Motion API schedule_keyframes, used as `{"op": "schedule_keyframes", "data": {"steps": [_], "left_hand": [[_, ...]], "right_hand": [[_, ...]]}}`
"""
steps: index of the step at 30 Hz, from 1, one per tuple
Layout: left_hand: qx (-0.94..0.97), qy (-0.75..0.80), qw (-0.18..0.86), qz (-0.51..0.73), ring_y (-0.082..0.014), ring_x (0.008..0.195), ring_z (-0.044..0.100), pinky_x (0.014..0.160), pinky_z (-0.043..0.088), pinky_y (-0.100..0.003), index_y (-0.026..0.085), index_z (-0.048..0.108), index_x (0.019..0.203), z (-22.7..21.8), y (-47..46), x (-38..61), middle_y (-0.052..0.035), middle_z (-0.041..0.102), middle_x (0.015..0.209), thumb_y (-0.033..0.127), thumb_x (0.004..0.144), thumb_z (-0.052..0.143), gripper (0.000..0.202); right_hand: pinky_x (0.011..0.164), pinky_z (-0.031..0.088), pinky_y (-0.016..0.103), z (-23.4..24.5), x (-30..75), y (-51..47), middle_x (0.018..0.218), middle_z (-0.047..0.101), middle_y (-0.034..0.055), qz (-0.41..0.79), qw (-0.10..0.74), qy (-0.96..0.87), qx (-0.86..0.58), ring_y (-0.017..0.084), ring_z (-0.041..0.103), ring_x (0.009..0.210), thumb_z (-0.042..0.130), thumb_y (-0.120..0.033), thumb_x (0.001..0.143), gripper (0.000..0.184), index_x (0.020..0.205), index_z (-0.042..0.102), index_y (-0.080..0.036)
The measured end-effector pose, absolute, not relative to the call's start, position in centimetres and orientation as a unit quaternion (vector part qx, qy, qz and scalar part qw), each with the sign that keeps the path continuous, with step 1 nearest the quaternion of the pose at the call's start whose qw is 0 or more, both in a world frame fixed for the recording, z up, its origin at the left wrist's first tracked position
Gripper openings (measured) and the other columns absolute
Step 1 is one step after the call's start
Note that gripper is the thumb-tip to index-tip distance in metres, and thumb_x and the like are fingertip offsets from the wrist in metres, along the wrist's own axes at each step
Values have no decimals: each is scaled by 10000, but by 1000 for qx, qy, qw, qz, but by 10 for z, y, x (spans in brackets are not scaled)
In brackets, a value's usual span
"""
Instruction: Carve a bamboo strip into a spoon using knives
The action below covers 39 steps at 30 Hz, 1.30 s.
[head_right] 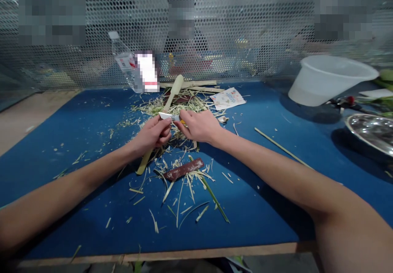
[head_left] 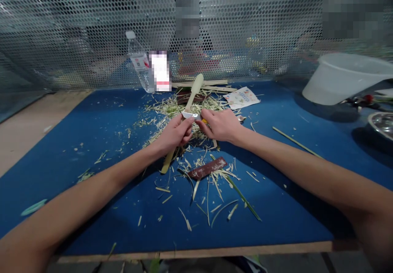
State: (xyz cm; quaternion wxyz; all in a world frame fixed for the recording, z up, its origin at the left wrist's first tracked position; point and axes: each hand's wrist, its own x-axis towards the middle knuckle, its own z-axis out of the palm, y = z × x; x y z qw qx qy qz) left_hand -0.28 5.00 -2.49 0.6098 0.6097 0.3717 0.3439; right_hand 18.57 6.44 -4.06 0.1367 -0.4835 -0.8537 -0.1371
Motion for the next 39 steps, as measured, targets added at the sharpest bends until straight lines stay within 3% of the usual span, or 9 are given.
{"op": "schedule_keyframes", "data": {"steps": [13, 18, 24, 30, 33, 39], "left_hand": [[536, 410, 620, 400, -25, 326, 260, 338, 169, -170, 226, 360, 790, -28, 51, 5, 120, 284, 482, 281, 957, 460, 202], [515, 431, 615, 413, -30, 316, 248, 325, 157, -176, 233, 304, 739, -26, 41, 8, 121, 265, 445, 319, 956, 473, 288], [504, 402, 664, 378, -41, 322, 212, 291, 139, -180, 230, 267, 639, -24, 35, 6, 96, 211, 425, 355, 936, 453, 373], [482, 375, 689, 389, -45, 328, 241, 293, 223, -168, 236, 420, 920, -21, 37, 5, 92, 326, 548, 292, 932, 375, 73], [486, 371, 688, 391, -26, 343, 301, 300, 236, -159, 231, 392, 902, -22, 38, 6, 76, 412, 640, 218, 897, 394, 14], [522, 392, 650, 389, -27, 325, 292, 285, 221, -156, 237, 324, 846, -27, 42, 6, 105, 376, 587, 181, 849, 468, 154]], "right_hand": [[543, 168, 310, -31, 174, 59, 879, 723, 113, -144, 116, -845, -503, 194, 590, 620, 125, -516, 982, 551, 1057, 553, -176], [541, 171, 315, -24, 182, 76, 733, 699, 109, -128, 114, -801, -574, 196, 554, 545, 127, -506, 984, 567, 1021, 574, -159], [554, 166, 318, -28, 203, 80, 775, 688, 102, -142, 166, -761, -611, 199, 557, 605, 104, -516, 989, 582, 1024, 556, -151], [561, 221, 310, -43, 196, 69, 1074, 661, 114, -89, 222, -800, -551, 197, 562, 764, 133, -465, 999, 511, 1157, 510, -158], [577, 256, 303, -42, 187, 68, 1139, 614, 128, -95, 241, -825, -502, 201, 550, 853, 131, -438, 1005, 509, 1210, 499, -155], [543, 177, 304, -45, 172, 66, 1041, 620, 83, -93, 176, -863, -464, 150, 460, 657, 155, -458, 1000, 493, 1130, 538, -176]]}}
